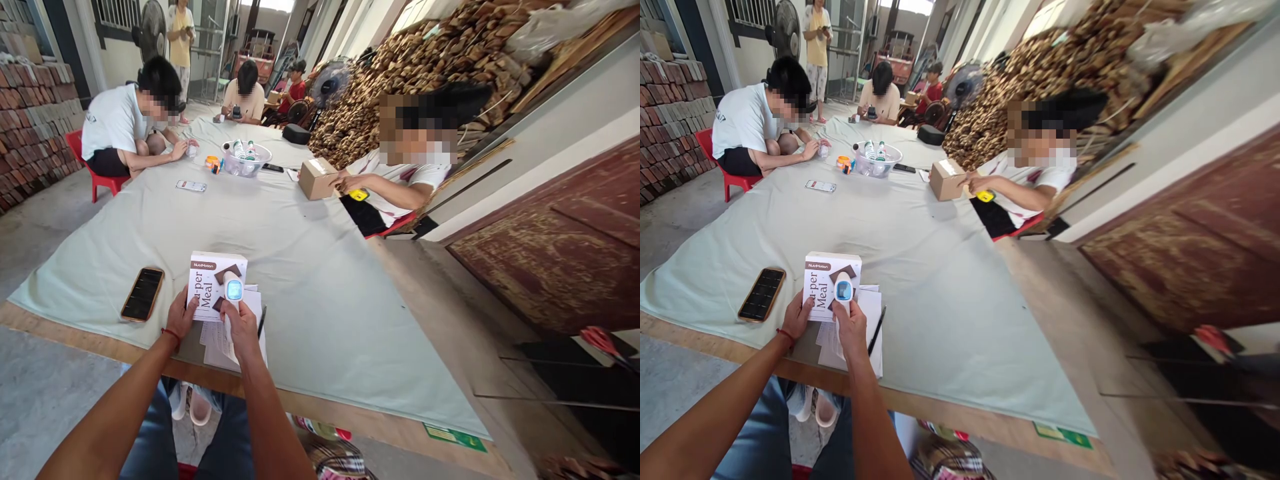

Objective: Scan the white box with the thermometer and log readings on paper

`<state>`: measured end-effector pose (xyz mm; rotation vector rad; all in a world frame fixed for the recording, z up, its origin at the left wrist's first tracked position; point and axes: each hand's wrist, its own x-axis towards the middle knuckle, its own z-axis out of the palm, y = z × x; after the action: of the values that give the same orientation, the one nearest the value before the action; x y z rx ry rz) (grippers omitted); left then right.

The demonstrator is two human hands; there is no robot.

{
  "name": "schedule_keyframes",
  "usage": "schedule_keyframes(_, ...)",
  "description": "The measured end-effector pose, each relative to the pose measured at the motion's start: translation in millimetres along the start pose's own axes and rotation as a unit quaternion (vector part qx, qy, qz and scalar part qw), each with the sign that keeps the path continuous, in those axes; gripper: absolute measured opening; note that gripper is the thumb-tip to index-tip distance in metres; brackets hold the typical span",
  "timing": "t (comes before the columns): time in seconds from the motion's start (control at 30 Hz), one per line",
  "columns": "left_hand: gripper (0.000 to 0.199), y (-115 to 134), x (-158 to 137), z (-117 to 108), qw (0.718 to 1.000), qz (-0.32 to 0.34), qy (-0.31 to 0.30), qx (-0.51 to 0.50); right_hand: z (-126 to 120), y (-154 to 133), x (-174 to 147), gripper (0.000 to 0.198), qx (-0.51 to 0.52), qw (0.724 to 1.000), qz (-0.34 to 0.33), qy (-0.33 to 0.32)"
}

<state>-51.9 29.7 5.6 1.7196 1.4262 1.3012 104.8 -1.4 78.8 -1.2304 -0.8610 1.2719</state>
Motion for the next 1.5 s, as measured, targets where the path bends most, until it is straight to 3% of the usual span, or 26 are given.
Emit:
schedule_keyframes(0.93,0.051,2.4,1.2,-2.4,1.0,-0.012,0.002,-0.008,-7.8,2.2,-10.2,0.037,0.024,0.999,0.01,-0.02)
schedule_keyframes(1.1,0.056,3.3,2.1,-4.2,0.999,-0.031,-0.009,-0.034,-33.1,-2.4,-31.3,0.037,-0.014,0.999,0.031,-0.004)
schedule_keyframes(1.3,0.072,5.5,6.0,-5.8,0.995,-0.075,-0.014,-0.062,-76.3,1.3,-58.0,0.032,-0.066,0.994,0.042,0.074)
schedule_keyframes(1.5,0.079,16.4,21.6,-18.8,0.968,-0.158,-0.101,-0.17,-100.7,8.7,-73.1,0.033,-0.058,0.99,0.069,0.111)
